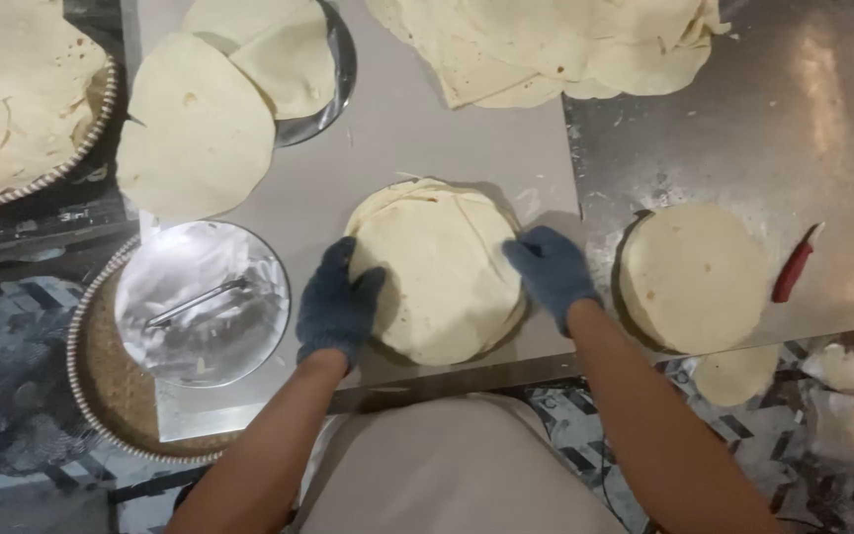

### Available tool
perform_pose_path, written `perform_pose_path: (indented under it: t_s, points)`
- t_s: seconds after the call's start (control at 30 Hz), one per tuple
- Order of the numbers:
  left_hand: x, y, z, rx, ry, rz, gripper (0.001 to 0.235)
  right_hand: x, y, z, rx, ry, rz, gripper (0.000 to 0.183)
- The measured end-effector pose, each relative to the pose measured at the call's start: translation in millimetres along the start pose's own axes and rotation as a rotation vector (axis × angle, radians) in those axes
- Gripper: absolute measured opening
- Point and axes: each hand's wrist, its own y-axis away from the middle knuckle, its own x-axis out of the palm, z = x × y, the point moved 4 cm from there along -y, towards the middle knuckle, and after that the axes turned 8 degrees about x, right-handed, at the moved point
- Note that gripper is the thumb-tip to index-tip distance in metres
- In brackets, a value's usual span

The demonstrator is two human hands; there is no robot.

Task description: Cutting circular flatbreads from larger sheets using a metal template and stacking them.

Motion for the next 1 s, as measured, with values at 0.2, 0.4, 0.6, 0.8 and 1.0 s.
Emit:
perform_pose_path:
  t_s: [0.2,0.4,0.6,0.8,1.0]
  points:
    - [-4.5,16.3,-51.0,0.154,-0.408,-0.212,0.074,-22.1,18.4,15.8,-0.017,-0.026,0.051,0.038]
    - [84.2,1.1,-117.6,0.396,-0.616,0.125,0.087,-156.4,-38.0,-111.9,-0.191,-0.075,-0.375,0.030]
    - [72.4,-6.2,-159.4,0.065,-0.722,0.469,0.090,-250.3,-41.7,-219.6,0.198,0.368,-0.708,0.068]
    - [72.3,-1.6,-148.4,0.229,-0.638,0.193,0.081,-238.2,-45.7,-248.7,0.421,0.221,-0.621,0.057]
    - [38.7,18.7,100.2,0.013,1.067,-0.822,0.039,-259.8,-55.6,-233.6,0.510,0.393,-0.538,0.064]
